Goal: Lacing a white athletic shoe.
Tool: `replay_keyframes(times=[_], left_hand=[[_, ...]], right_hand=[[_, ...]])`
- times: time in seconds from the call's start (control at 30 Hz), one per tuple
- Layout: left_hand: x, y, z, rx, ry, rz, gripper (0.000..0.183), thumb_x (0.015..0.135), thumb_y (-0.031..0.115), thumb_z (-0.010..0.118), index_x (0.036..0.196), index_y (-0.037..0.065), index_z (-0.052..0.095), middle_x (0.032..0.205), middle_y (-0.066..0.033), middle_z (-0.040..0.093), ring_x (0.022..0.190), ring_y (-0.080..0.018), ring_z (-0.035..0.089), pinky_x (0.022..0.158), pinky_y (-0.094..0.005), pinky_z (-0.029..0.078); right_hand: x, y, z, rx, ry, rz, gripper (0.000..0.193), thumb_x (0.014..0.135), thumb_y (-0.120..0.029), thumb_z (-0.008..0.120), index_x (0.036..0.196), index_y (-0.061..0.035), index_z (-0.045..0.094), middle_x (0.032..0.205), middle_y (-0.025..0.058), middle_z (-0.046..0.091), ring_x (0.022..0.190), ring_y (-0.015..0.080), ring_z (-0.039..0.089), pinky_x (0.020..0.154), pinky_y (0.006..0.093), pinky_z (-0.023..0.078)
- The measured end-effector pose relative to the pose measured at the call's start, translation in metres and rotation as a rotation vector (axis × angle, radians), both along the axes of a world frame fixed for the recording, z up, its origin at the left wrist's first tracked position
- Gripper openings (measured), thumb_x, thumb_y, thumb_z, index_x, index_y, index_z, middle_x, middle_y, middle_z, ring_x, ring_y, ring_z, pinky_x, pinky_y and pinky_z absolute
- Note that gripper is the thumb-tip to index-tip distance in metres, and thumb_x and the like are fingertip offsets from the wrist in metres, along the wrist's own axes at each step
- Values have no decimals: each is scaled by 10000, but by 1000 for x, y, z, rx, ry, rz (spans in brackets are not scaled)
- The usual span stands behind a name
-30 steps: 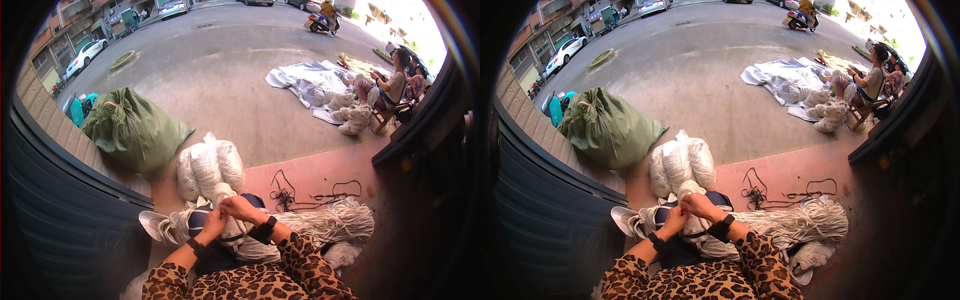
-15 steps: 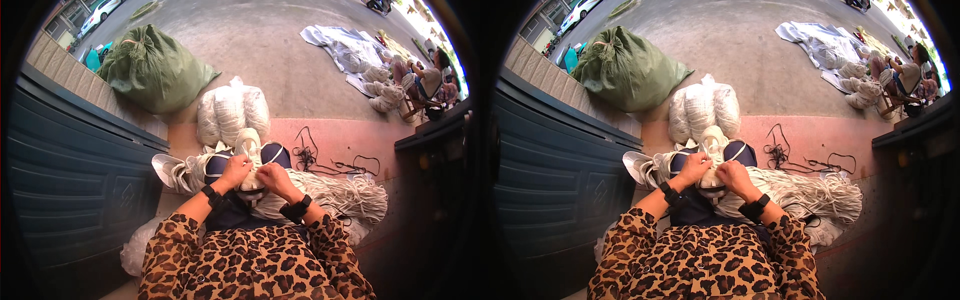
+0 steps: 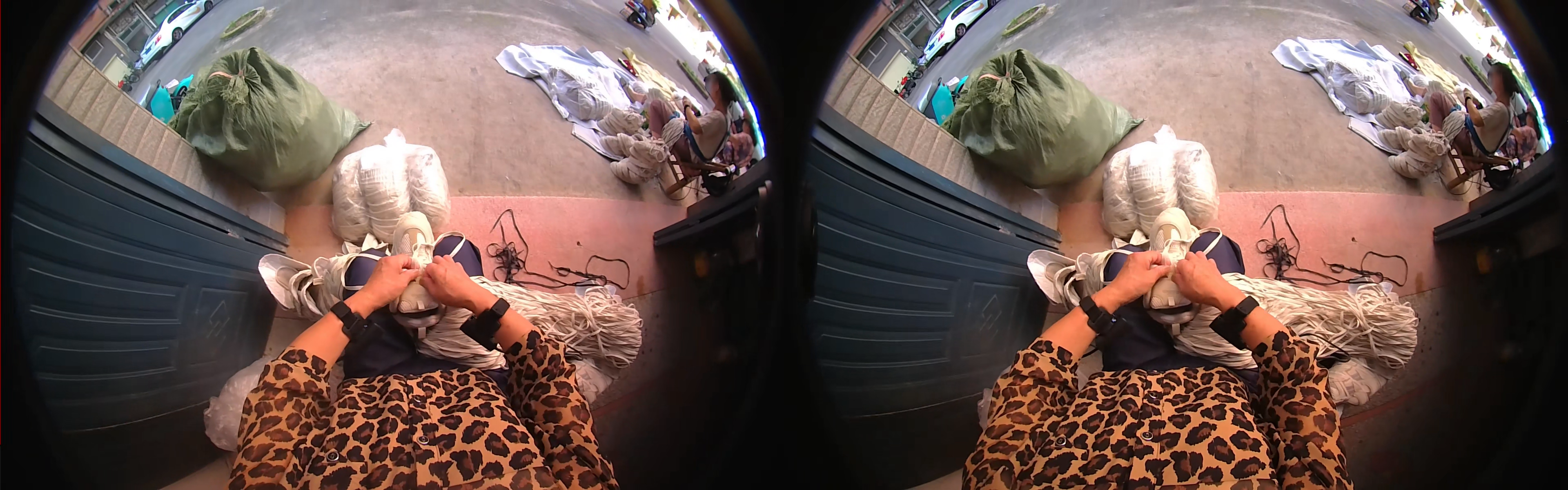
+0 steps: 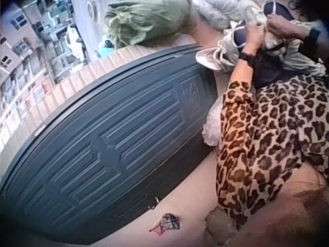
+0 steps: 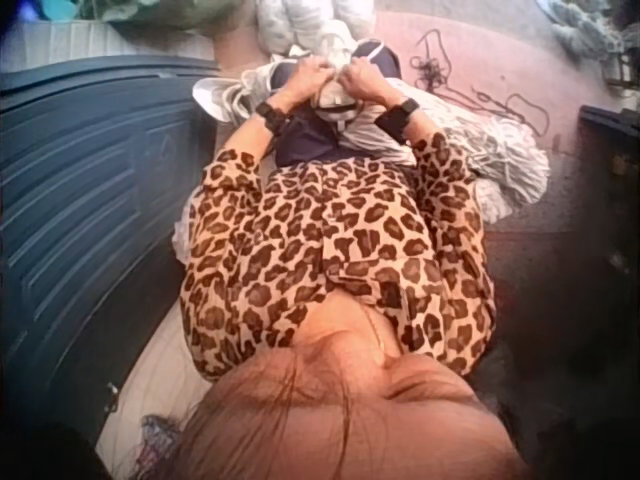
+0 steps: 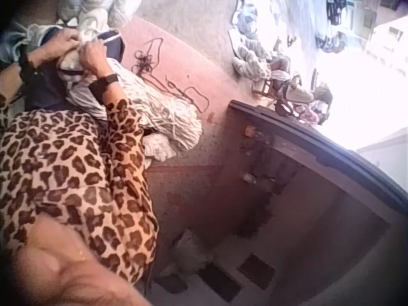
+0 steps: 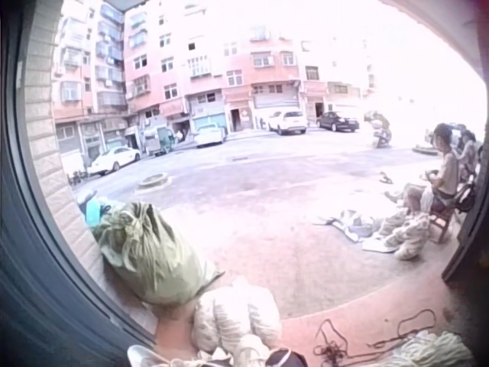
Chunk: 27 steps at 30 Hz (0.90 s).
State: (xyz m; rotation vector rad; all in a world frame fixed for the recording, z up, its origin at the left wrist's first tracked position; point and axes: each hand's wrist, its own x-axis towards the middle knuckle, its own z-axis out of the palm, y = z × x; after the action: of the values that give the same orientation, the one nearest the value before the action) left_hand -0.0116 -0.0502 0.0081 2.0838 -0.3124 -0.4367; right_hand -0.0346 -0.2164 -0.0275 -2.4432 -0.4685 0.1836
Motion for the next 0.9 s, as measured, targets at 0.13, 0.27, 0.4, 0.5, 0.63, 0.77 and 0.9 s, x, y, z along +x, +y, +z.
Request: replay_keyframes(times=[0.13,0.27,0.4,0.5,0.63,0.77,0.9], left_hand=[[-3,5,4,34,-4,32,212,785,184,586,810,-25,610,663,-121,613,587,-149,565,565,-296,440],[-4,2,5,77,-59,20,216,787,185,581,800,-29,604,661,-139,605,582,-177,570,562,-308,438],[0,-5,3,111,-133,-49,200,783,173,573,799,-25,598,666,-175,584,594,-226,571,572,-320,436],[1,-4,1,172,-116,-67,188,791,163,560,805,-21,598,686,-166,596,615,-211,578,579,-319,438],[1,-1,1,-35,189,27,180,811,144,531,815,-20,605,696,-101,615,627,-160,572,577,-303,441],[3,-3,1,125,34,32,174,826,128,507,793,-18,594,694,-44,601,630,-112,543,586,-267,438],[20,30,8,-250,122,413,116,838,114,503,780,33,562,766,-62,609,698,-136,561,641,-264,443]], right_hand=[[-4,-12,1,-21,33,0,181,743,-194,532,676,-32,575,804,147,532,807,333,494,670,437,409],[-11,-23,13,93,77,-115,146,708,-189,566,672,-51,600,810,134,542,807,323,490,669,431,404],[-13,-11,17,383,49,-158,118,681,-181,608,717,-69,614,748,110,574,775,303,520,677,403,414],[-12,-2,14,321,156,-159,110,668,-141,616,723,-53,579,698,121,576,732,315,531,664,400,426],[-6,4,16,244,139,-147,121,668,-109,607,738,-36,541,688,141,573,739,336,532,664,404,427],[-2,4,20,326,82,-31,150,658,-62,590,792,-31,528,690,150,557,734,349,523,644,416,407],[-21,-49,10,-2,-184,63,161,662,-19,565,819,-31,532,787,157,540,761,348,495,661,400,399]])
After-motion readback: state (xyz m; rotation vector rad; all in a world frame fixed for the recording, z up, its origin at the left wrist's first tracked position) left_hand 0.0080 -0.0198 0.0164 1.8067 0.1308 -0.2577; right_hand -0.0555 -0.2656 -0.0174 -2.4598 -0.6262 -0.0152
